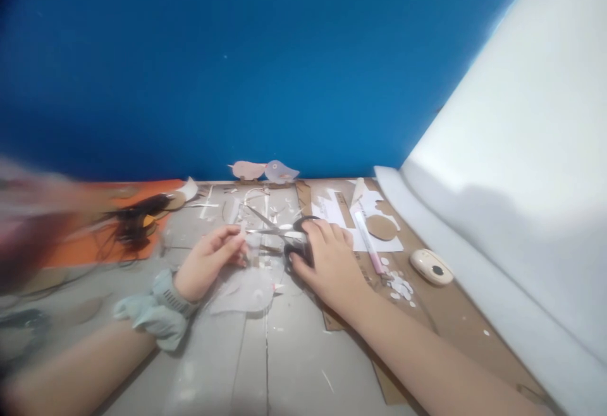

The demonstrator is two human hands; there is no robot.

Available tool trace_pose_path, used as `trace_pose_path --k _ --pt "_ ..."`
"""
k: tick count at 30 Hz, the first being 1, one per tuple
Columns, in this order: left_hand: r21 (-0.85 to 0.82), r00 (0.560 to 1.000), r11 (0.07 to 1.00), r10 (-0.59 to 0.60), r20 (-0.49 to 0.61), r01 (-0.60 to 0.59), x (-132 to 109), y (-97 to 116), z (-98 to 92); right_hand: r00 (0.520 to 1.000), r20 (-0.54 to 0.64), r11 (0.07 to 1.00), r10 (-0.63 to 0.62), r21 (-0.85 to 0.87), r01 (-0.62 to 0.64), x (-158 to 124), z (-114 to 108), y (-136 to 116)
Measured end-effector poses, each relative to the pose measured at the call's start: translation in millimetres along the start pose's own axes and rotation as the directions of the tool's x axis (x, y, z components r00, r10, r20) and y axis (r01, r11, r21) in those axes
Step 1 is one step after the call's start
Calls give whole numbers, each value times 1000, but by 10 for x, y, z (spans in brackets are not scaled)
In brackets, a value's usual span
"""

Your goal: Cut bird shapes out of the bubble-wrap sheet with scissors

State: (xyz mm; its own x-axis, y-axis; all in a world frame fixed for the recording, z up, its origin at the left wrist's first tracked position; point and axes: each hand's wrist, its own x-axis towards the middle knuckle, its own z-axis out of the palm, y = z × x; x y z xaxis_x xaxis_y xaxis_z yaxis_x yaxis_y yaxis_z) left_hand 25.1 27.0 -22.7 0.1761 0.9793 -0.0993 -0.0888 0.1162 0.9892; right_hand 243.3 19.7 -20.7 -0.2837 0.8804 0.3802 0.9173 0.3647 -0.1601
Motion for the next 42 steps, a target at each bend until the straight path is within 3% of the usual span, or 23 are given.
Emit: trace_pose_path --k 7,20,28,42 --pt "-30 999 1000 -5 38 7 -9 36 3 998 -3 998 -61 -15 61 -15 1 -7" --pt "46 998 999 26 -63 -23 -4 -3 8 998 -5 998 -60 -16 60 -19 39 8" --pt "160 995 985 80 -62 -69 4 -28 -21 998 -9 998 -57 -22 57 -17 33 8" --pt "187 994 979 95 -59 -83 -12 -17 -15 997 -3 997 -73 -27 73 -13 8 -1"
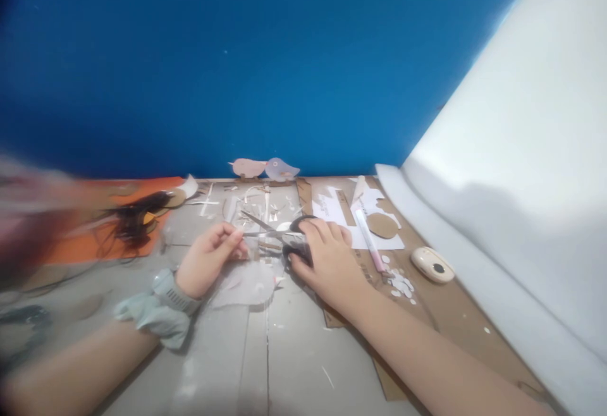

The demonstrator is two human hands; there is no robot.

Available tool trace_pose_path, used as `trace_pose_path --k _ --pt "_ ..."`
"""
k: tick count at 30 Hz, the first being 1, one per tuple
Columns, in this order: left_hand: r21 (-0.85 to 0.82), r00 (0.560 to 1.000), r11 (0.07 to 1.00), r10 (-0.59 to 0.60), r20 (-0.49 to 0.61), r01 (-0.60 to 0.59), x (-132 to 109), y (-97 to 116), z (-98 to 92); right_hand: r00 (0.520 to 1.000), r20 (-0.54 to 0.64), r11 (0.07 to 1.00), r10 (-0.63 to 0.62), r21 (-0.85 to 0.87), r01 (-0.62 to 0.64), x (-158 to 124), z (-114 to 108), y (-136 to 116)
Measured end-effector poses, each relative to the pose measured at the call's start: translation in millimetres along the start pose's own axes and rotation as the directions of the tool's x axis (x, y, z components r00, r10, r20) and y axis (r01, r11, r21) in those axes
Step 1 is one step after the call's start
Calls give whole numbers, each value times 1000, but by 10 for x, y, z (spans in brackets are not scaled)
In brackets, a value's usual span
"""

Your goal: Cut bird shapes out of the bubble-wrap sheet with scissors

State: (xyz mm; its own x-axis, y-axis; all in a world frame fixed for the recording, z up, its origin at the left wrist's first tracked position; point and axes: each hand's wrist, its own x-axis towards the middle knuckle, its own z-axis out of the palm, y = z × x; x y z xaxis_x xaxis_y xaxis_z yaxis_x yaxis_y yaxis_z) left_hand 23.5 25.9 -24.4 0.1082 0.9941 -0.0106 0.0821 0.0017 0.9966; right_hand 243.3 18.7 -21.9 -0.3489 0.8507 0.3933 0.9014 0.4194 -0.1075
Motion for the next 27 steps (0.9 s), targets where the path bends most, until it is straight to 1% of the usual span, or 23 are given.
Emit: trace_pose_path --k 7,12,19,23,27 --pt "34 1000 999 0 -8 0 -2 25 7 1000 -19 1000 -8 -19 8 -3 3 0" --pt "34 1000 999 8 -12 -7 -6 29 10 1000 -29 999 -13 -34 12 -11 7 4" --pt "32 1000 999 -12 -7 12 -6 29 1 1000 -25 1000 -2 -32 2 -18 5 11" --pt "-12 999 999 -33 -7 33 -5 58 11 1000 -22 999 6 -36 -6 -15 -6 3" --pt "-94 997 993 -77 -3 76 4 60 34 999 -19 999 25 -36 -26 -2 -9 1"
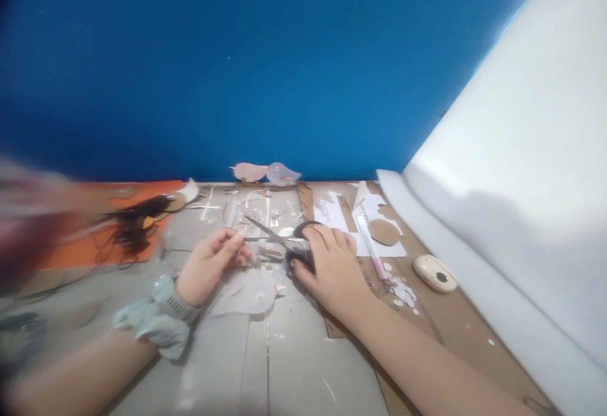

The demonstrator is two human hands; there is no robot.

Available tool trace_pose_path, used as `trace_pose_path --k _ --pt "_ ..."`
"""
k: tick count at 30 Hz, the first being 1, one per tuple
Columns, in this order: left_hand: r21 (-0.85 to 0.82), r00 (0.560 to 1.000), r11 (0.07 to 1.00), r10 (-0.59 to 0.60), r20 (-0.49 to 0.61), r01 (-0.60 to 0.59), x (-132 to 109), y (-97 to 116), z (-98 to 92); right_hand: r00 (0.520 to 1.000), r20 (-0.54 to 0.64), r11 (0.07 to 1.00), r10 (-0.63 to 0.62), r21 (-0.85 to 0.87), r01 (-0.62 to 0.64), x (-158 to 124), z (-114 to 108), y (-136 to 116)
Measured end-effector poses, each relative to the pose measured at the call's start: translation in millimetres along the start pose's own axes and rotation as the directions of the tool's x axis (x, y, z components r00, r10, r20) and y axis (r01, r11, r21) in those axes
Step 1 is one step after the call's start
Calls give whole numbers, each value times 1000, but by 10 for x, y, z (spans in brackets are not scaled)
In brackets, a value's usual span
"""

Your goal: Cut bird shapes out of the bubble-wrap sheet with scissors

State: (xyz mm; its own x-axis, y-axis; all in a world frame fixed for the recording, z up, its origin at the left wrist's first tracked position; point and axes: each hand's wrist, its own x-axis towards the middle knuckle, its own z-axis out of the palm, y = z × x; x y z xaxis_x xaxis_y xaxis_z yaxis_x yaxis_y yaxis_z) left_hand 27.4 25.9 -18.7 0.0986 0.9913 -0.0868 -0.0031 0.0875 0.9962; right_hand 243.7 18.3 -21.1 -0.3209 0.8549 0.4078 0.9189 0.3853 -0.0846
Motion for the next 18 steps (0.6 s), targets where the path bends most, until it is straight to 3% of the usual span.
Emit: trace_pose_path --k 6,18 --pt "-147 999 988 -46 -13 43 14 -37 13 999 26 999 25 39 -26 17 23 24" --pt "-52 996 998 -18 86 22 -20 -25 29 996 23 993 84 84 -85 31 -9 4"
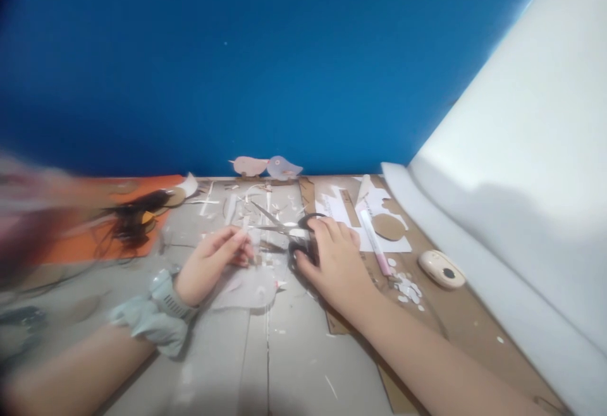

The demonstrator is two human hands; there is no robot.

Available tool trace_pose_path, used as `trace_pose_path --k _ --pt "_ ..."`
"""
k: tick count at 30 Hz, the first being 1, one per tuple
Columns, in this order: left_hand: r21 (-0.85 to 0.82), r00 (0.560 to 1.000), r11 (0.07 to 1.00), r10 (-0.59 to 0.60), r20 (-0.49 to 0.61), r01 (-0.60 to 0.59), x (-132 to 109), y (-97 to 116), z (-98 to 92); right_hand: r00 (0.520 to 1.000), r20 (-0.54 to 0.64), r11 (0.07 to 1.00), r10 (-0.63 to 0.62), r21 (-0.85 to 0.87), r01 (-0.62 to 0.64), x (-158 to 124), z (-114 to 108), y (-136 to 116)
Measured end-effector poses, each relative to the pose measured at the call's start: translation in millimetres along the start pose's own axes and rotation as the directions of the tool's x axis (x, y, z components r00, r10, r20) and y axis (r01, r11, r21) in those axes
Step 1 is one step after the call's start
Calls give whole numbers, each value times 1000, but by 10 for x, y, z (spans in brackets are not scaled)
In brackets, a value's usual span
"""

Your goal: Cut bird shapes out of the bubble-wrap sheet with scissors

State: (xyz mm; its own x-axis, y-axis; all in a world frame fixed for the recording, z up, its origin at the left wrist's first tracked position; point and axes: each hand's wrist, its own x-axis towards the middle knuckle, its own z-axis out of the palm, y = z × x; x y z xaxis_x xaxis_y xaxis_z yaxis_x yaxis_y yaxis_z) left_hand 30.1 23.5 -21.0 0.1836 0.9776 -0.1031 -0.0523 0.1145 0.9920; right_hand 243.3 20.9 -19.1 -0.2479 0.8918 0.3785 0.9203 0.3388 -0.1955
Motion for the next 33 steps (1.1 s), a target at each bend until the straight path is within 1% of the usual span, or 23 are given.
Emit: trace_pose_path --k 4,11,18,23,29,33 --pt "-12 1000 1000 -3 -3 3 -5 29 7 1000 5 1000 -7 -12 7 -1 2 -5" --pt "-39 997 999 27 -70 -29 -4 41 1 997 -11 996 -79 -49 78 -24 13 -1" --pt "21 996 999 47 -71 -46 16 -6 -19 996 -1 993 -89 -76 88 -36 11 0" --pt "31 997 999 27 -70 -25 12 -2 -26 996 -10 993 -88 -84 87 -35 12 -1" --pt "85 996 995 56 -74 -50 14 -2 -35 996 -15 992 -90 -89 88 -32 23 -2" --pt "87 995 995 60 -82 -53 17 -4 -32 995 -12 991 -97 -97 95 -29 16 -3"
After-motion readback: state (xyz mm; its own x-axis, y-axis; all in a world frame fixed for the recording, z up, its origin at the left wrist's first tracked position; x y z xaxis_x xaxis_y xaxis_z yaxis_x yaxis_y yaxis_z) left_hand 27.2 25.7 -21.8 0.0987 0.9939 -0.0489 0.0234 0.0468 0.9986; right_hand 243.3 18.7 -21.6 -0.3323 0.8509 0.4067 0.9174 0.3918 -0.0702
